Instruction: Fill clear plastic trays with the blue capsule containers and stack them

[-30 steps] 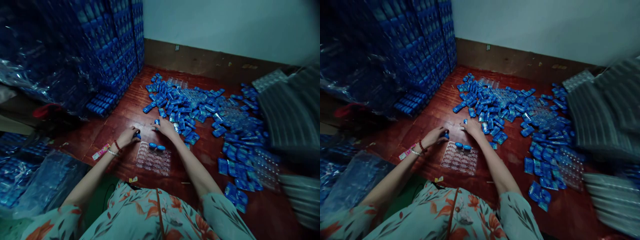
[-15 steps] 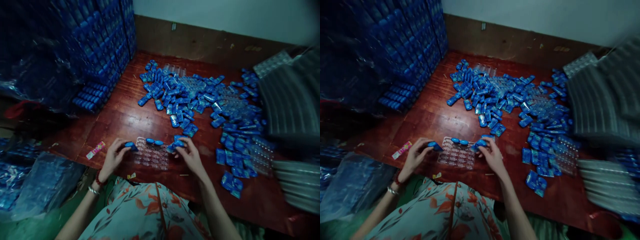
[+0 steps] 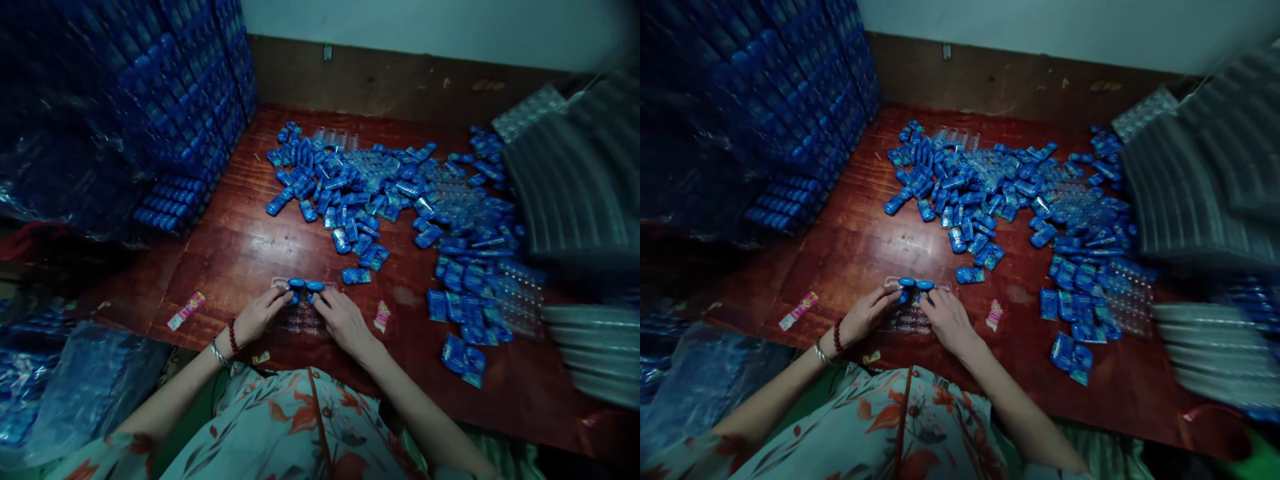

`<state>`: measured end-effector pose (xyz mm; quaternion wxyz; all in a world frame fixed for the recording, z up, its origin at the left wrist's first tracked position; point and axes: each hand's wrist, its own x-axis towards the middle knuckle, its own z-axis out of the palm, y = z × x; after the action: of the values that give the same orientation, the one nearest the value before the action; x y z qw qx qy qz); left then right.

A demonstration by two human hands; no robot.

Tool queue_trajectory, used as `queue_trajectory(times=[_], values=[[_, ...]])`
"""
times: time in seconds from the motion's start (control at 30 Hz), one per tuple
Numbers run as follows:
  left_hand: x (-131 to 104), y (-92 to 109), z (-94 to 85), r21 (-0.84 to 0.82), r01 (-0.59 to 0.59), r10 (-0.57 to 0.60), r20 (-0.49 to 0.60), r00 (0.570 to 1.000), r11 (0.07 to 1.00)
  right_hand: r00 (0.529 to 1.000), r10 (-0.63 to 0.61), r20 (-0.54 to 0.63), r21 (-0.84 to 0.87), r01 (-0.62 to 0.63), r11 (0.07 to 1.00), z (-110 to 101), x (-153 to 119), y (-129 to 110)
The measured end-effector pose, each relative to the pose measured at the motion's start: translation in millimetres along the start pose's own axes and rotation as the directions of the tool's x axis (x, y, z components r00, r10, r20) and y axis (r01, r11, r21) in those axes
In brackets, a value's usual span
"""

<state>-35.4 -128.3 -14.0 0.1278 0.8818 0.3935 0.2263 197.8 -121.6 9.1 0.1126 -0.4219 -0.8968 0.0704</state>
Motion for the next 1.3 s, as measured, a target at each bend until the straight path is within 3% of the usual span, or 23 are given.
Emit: queue_trajectory(times=[0.17, 0.37, 0.53, 0.7, 0.9, 1.07, 1.1, 1.17, 1.23, 1.3], values=[[-3, 8, 5.9, 0.074, -0.037, 0.040, -0.028, 0.999, 0.997, 0.990, 0.021, 0.138, -0.042, -0.015, 0.999, -11, 13, -1], [-5, 13, 10.9, 0.092, -0.063, 0.073, -0.103, 0.992, 0.994, 0.991, 0.051, 0.121, -0.018, -0.050, 0.999, -9, 11, -3], [-6, 9, 14.7, 0.048, -0.097, 0.099, -0.047, 0.994, 0.994, 0.993, 0.059, 0.101, -0.024, -0.057, 0.998, -8, 9, -3], [0, 4, 9.8, -0.014, -0.081, 0.081, 0.029, 0.996, 0.997, 0.997, 0.036, 0.063, -0.059, -0.032, 0.998, -8, 10, -4], [29, 0, -0.4, 0.018, -0.065, 0.061, 0.172, 0.983, 0.998, 0.996, 0.074, -0.056, -0.099, -0.079, 0.992, -6, 14, -13], [37, -14, -9.1, 0.052, -0.154, 0.150, 0.062, 0.987, 0.987, 0.975, 0.104, -0.199, 0.013, -0.103, 0.995, -6, -5, 11], [41, -21, -10.6, 0.032, -0.099, 0.098, 0.017, 0.995, 0.995, 0.961, 0.151, -0.233, 0.051, -0.143, 0.988, -6, -10, 21], [57, -42, -13.6, -0.017, 0.113, -0.114, -0.087, 0.990, 0.993, 0.941, 0.259, -0.219, 0.071, -0.249, 0.966, -7, -16, 45], [86, -70, -16.2, -0.042, 0.351, -0.353, -0.185, 0.917, 0.935, 0.947, 0.312, -0.081, -0.016, -0.314, 0.949, -10, -13, 67], [122, -101, -17.4, -0.025, 0.474, -0.464, -0.256, 0.848, 0.880, 0.946, 0.306, 0.108, -0.110, -0.295, 0.949, -14, -4, 80]])
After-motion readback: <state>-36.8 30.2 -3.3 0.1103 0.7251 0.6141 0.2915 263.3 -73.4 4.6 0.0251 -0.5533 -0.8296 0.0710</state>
